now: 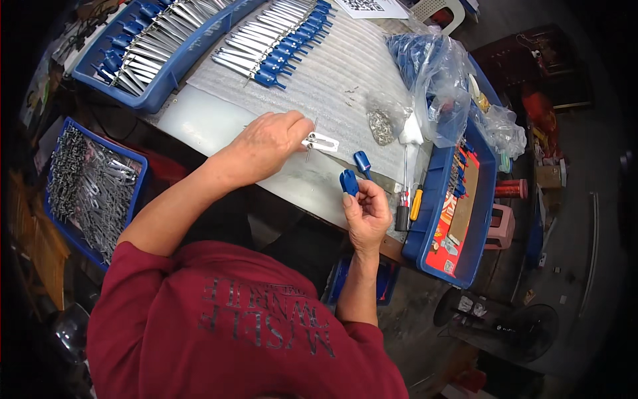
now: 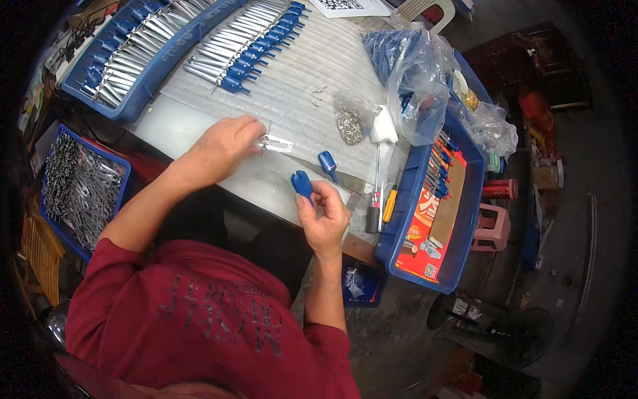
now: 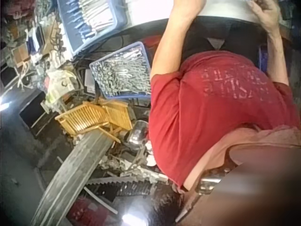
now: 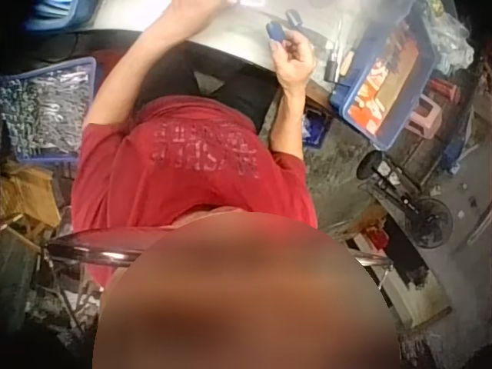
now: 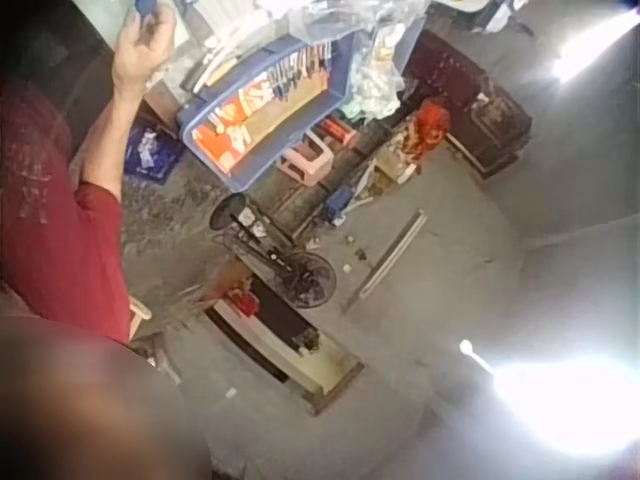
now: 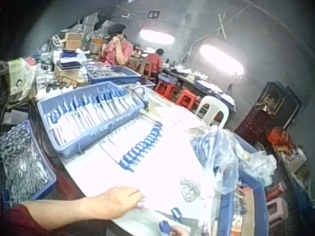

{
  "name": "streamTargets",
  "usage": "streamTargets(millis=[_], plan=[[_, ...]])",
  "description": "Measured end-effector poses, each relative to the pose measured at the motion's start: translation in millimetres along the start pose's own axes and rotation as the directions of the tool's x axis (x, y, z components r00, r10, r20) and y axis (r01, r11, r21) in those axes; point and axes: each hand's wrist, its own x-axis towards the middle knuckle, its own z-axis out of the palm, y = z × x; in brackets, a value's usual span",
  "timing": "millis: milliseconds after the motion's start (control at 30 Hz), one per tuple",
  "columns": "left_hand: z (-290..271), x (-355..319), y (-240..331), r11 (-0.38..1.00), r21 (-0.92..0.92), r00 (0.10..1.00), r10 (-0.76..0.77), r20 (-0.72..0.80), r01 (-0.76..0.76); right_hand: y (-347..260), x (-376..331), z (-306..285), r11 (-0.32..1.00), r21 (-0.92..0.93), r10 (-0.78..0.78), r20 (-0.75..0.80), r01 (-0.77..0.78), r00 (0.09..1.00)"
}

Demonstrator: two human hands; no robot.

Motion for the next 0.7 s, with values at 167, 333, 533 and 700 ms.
streamTargets(millis=[167, 333, 533, 700], plan=[[-14, -11, 15, 1.000, -0.001, 1.000, -0.008, 0.030, 0.008, -5, 2, -1, 0.994, -0.099, -0.051, -0.027, 0.048, 0.998], [-19, -21, 20, 1.000, -0.002, 1.000, -0.003, 0.002, 0.003, -10, 4, 2, 0.985, -0.154, -0.089, -0.042, 0.081, 0.995], [-23, -27, 25, 1.000, -0.014, 1.000, 0.005, 0.017, -0.005, -11, 4, 1, 0.962, -0.236, -0.148, -0.013, 0.141, 0.989], [-25, -31, 27, 1.000, -0.013, 1.000, 0.010, 0.018, -0.009, -15, 4, 3, 0.947, -0.267, -0.177, 0.020, 0.176, 0.984]])
